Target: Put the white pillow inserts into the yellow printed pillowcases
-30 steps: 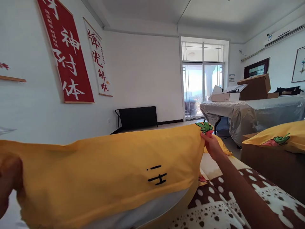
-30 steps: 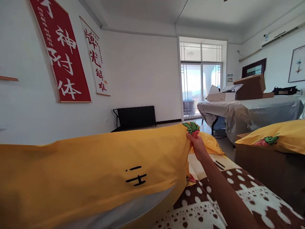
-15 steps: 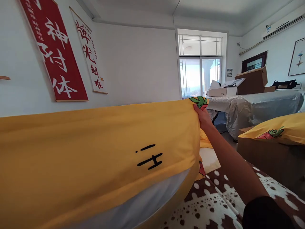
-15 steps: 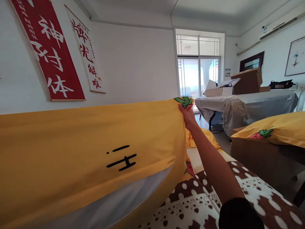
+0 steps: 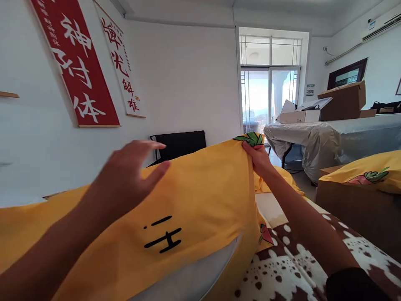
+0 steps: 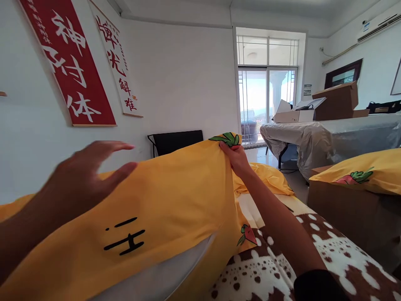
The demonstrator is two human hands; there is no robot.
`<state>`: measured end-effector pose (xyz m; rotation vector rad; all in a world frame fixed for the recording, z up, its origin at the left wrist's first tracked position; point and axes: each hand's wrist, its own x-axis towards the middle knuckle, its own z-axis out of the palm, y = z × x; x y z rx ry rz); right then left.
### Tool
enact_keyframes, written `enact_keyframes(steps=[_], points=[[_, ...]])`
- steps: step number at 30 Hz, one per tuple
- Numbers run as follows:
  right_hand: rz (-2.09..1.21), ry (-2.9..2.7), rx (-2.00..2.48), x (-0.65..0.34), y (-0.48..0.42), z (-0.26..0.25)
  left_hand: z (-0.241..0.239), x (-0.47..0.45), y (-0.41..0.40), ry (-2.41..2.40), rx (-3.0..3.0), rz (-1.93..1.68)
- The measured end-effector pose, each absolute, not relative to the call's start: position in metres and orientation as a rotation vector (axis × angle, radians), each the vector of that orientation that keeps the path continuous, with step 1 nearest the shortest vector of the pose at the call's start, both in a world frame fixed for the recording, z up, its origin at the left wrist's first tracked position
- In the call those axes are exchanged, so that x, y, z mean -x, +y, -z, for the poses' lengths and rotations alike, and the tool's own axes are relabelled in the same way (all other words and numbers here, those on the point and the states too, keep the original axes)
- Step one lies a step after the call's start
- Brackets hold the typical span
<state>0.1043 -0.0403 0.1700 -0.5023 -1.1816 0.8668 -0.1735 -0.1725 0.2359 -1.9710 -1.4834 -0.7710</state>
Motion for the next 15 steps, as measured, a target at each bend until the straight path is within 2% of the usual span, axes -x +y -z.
enact_keyframes(steps=[5, 9, 12, 15], points=[[-0.745, -1.234, 0.466, -0.106, -0.062, -0.179, -0.234, 0.083, -0.118, -1.501, 2.565, 0.564], [-0.577, -1.305, 0.535, -0.115, -0.072, -0.182, -0.228, 0.053, -0.105, -1.368, 2.587, 0.579], [-0.620, -1.300, 0.564, -0.122, -0.069, -0.160, -0.229, 0.054, -0.109, -1.398, 2.615, 0.693], [-0.647, -1.350, 0.542, -0.129, -0.062, -0.112, -0.236, 0.057, -0.112, -1.477, 2.623, 0.853]])
